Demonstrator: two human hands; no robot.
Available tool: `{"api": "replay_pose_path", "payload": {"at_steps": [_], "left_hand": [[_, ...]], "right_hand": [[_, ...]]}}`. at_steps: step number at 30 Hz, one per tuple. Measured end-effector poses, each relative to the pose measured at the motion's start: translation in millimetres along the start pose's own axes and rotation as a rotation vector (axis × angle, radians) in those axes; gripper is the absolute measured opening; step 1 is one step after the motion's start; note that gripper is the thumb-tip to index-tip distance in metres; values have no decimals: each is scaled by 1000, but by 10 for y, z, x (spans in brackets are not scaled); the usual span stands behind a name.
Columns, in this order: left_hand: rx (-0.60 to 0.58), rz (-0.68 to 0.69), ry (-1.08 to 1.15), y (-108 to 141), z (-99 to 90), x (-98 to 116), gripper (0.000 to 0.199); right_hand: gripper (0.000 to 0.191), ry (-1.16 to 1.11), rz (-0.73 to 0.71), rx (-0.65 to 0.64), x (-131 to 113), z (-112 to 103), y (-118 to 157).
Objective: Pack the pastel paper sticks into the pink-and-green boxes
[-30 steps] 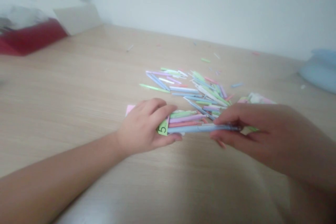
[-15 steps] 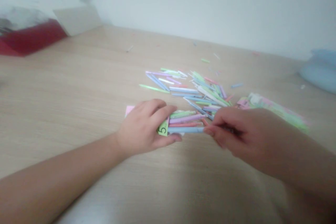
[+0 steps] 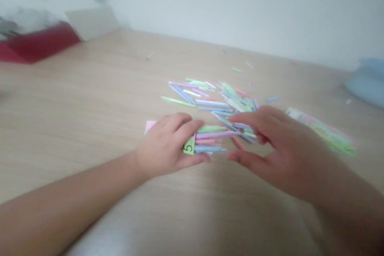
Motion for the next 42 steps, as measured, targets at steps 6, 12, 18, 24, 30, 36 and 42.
{"api": "replay_pose_path", "payload": {"at_steps": [6,12,18,24,30,36,42], "left_hand": [[-7,2,10,-3,0,8,77],[-12,20,-13,-9,2,26,78],[-22,42,-20,-6,16,31,78],[-32,13,-7,4,27,4,78],[-28,-4,-2,-9,28,-2,75],[-35,-3,-15,7,24,9,76],[-36,-3,-17,-6,17,13,74]], "right_hand": [[17,-237,-15,-143,165,104,-79],[14,-250,47,-115,196,122,-123],[16,-462,138,-205,261,291,-95],[15,-492,189,-157,219,297,-88],[3,-423,52,-85,263,177,-102],[7,-437,10,-70,284,177,-76],[7,-332,-47,-90,186,232,-102]]}}
Point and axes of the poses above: each hand's wrist, its own y-axis away from the middle knuckle, its own z-axis out of the palm, x = y × z, the point moved 6 cm from there along -y, towards the middle knuckle, and after that the axes turned 10 degrees about -x, right-handed, at the moved point
